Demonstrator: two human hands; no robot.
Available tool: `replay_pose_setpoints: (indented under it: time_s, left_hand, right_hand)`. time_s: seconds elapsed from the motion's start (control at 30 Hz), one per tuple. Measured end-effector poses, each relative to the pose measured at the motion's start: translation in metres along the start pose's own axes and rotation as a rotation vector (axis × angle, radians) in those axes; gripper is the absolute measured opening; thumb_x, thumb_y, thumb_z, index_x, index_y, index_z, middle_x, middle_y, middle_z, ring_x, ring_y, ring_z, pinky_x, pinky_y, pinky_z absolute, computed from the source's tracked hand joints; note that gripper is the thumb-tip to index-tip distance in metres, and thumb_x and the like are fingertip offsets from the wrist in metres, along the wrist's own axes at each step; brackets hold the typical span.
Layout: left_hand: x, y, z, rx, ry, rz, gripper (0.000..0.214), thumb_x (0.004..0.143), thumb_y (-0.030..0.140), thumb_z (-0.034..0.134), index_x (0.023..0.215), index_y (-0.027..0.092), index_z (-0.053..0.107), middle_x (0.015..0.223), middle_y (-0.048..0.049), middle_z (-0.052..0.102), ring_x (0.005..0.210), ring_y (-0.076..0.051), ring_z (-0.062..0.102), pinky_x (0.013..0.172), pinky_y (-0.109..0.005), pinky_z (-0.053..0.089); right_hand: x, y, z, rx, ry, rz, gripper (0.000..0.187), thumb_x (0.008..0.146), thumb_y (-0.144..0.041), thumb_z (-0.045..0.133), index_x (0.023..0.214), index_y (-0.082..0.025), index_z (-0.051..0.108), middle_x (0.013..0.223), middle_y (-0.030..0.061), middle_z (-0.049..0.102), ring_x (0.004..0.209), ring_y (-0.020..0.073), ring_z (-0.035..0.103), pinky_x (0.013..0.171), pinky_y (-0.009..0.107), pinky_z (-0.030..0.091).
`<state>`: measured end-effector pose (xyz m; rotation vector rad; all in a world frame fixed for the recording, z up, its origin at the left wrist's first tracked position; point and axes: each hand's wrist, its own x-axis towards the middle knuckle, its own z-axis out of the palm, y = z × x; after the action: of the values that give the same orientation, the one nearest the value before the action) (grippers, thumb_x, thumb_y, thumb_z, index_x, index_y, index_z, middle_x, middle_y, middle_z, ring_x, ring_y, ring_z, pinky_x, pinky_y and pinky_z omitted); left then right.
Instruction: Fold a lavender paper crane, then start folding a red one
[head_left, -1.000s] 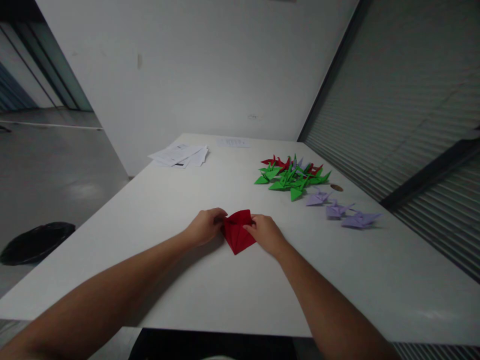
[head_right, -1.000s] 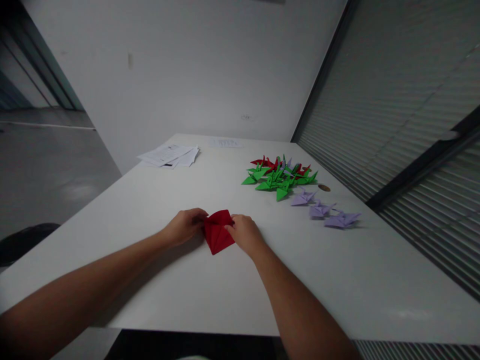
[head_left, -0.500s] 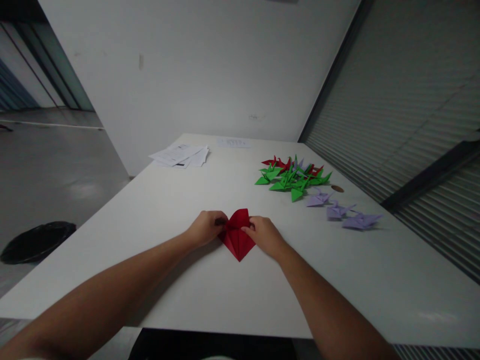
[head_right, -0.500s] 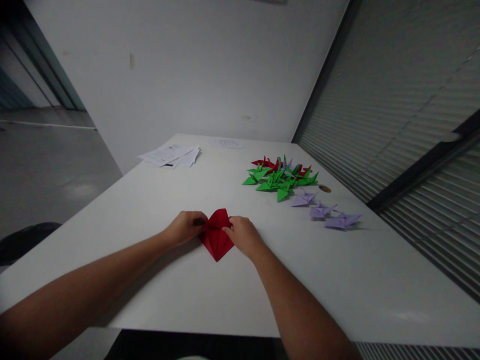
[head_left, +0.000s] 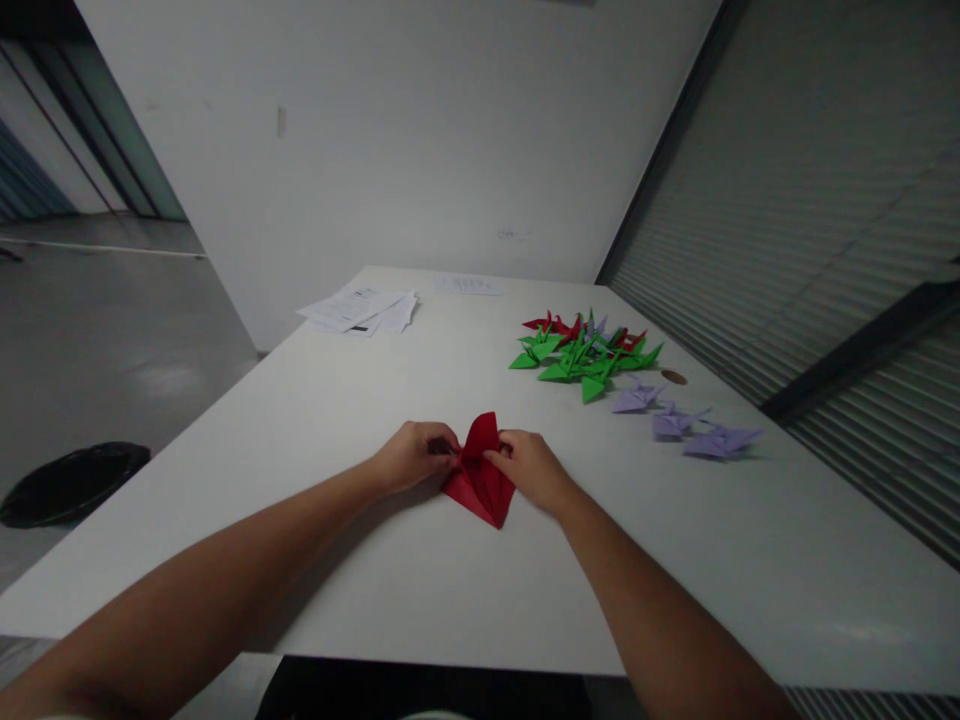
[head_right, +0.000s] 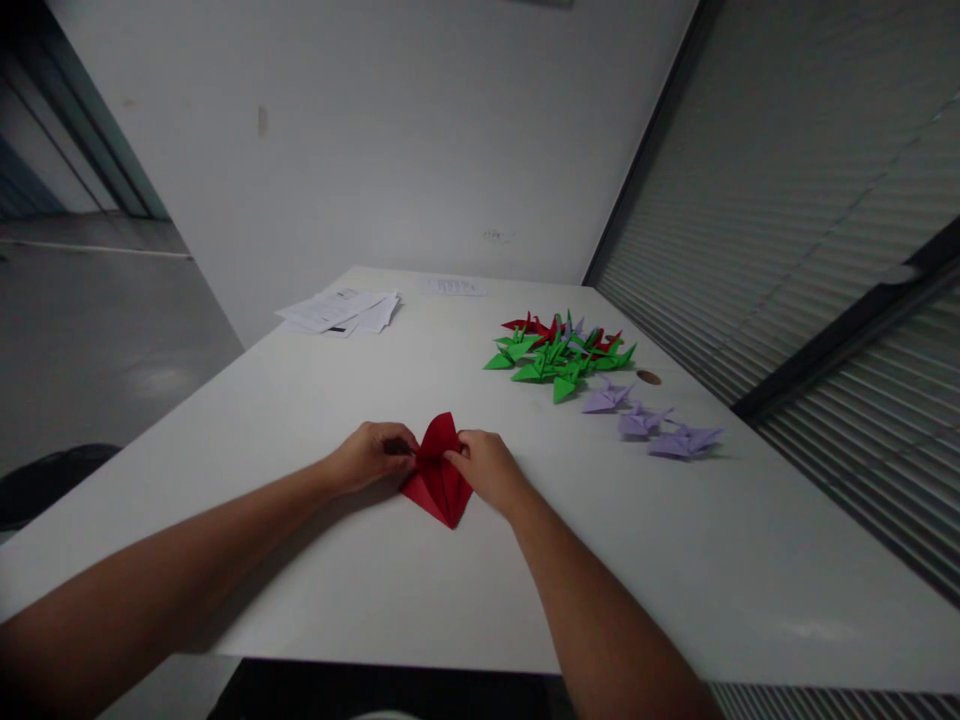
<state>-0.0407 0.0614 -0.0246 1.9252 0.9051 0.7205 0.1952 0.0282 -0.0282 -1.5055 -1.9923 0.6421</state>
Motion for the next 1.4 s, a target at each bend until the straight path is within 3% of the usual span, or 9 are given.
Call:
replay_pose_setpoints:
  time_s: [0.23,0.47,0.63,0.8,1.17,1.4]
  left_hand:
    - [-0.001,-0.006,-0.001,-0.489,0.056,-0.045,0.032,0.068,0.034,0.087,0.086,0.012,0.071,0.081,-0.0079,0.074,0.073,-0.017,0.066,0.073,-0.032,0.051]
    - [-0.004,0.000,-0.001,-0.652,0.081,-0.131,0.035,0.070,0.037,0.088,0.091,0.012,0.076,0.090,-0.0114,0.077,0.080,-0.018,0.068,0.082,-0.036,0.052]
    - [-0.001,0.002,0.004,-0.706,0.061,-0.154,0.036,0.067,0.033,0.090,0.093,0.011,0.077,0.090,-0.0119,0.077,0.081,-0.019,0.069,0.081,-0.034,0.052]
    - [0.000,0.005,0.004,-0.698,0.064,-0.174,0.035,0.063,0.031,0.092,0.088,0.011,0.078,0.086,-0.0105,0.076,0.078,-0.017,0.068,0.078,-0.033,0.052]
    - [0.001,0.000,0.006,-0.704,0.005,-0.190,0.033,0.063,0.029,0.091,0.085,0.010,0.076,0.070,-0.0067,0.071,0.063,-0.013,0.062,0.064,-0.028,0.047]
    - [0.001,0.003,0.006,-0.654,-0.003,-0.182,0.032,0.065,0.032,0.090,0.085,0.011,0.076,0.071,-0.0064,0.071,0.063,-0.013,0.061,0.063,-0.029,0.047]
  right_hand:
    - [0.001,0.003,0.003,0.190,0.127,-0.056,0.013,0.084,-0.026,0.069,0.075,-0.017,0.069,0.085,0.0037,0.062,0.076,0.0163,0.057,0.068,0.027,0.046]
    - [0.001,0.000,0.003,0.349,0.177,-0.041,0.016,0.085,-0.030,0.066,0.091,-0.016,0.071,0.102,0.0075,0.060,0.091,0.0189,0.062,0.077,0.031,0.053]
    - [-0.001,-0.005,0.000,0.299,0.191,-0.104,0.013,0.087,-0.030,0.065,0.081,-0.019,0.065,0.090,0.0038,0.058,0.082,0.0175,0.058,0.069,0.028,0.050]
    - [-0.001,-0.009,-0.003,0.252,0.237,-0.148,0.014,0.086,-0.026,0.066,0.074,-0.019,0.063,0.088,0.0039,0.060,0.081,0.0181,0.057,0.073,0.030,0.046]
    - [-0.002,-0.010,-0.002,0.279,0.244,-0.165,0.014,0.086,-0.025,0.067,0.074,-0.020,0.063,0.087,0.0035,0.060,0.080,0.0181,0.057,0.074,0.030,0.046]
    - [-0.003,-0.013,-0.004,0.271,0.244,-0.163,0.016,0.087,-0.027,0.066,0.074,-0.020,0.061,0.084,0.0027,0.059,0.078,0.0178,0.055,0.071,0.029,0.045]
